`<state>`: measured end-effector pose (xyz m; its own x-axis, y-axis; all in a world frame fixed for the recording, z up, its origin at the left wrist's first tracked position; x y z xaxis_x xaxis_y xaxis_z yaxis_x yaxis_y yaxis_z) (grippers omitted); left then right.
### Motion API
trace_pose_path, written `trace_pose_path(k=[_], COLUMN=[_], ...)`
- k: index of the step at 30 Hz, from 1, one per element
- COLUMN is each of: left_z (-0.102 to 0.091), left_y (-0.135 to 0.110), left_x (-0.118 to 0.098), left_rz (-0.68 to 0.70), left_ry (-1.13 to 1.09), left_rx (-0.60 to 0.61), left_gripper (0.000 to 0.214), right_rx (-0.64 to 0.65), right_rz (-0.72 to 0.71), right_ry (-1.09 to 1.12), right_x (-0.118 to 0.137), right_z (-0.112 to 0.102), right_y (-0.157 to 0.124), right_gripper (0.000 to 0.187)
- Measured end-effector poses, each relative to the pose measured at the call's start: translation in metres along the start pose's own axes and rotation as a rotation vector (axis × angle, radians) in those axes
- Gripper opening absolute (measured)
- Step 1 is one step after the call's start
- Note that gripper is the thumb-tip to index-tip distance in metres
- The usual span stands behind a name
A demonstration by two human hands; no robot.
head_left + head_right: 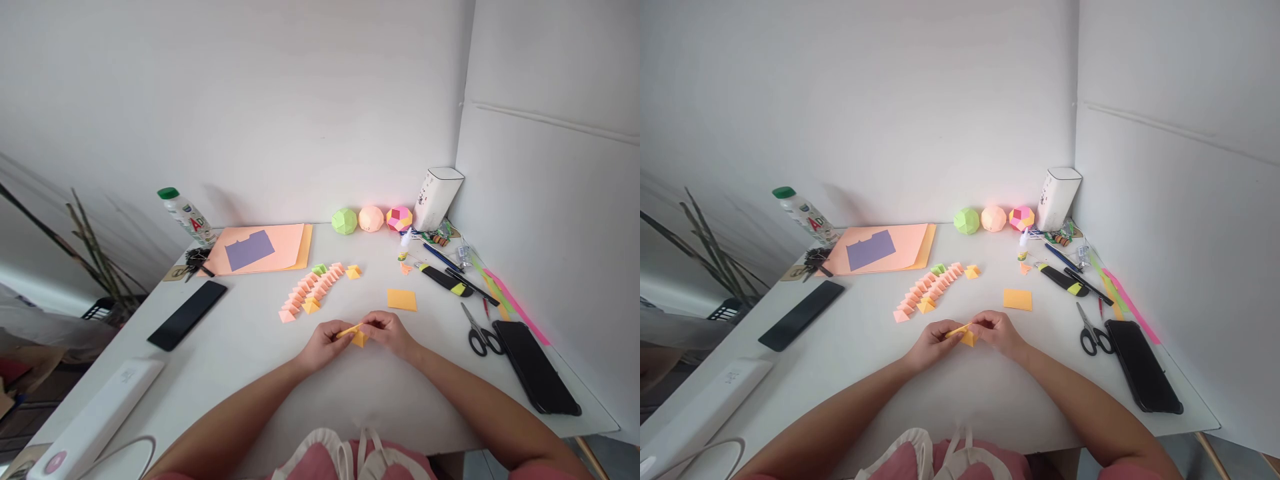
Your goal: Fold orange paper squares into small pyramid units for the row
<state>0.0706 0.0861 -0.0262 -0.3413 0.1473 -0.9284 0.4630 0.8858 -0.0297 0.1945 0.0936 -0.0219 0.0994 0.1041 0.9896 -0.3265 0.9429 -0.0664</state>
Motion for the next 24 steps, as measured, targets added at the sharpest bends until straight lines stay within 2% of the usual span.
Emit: trace_pose_path(k=[18, 24], left_z=[-0.0011, -0.0003], left_y=[-0.0007, 0.0000], left_x=[-0.0013, -0.0012], left_rz=[0.013, 0.005], left_ry=[0.029, 0.027], left_rx=[-0.004, -0.007], left_gripper=[0.026, 0.026], right_rx=[-0.005, 0.008], right_rz=[-0.033, -0.054], right_ry=[-0.074, -0.107], right_x=[0.0099, 0.0099], right_z=[0.0023, 0.0021], right_y=[-0.0050, -0.0058], right_gripper=[0.018, 0.023])
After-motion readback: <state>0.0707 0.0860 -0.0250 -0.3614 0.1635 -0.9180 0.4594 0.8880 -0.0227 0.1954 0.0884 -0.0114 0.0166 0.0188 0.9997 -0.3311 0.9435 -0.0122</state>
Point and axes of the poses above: each hand's wrist, its own y-axis towards the middle knuckle, its own z-axis out of the palm, x = y × z, the point moved 9 cm from there along y, towards the middle knuckle, and after that the axes turned 12 degrees about y, right-handed, at the moved point
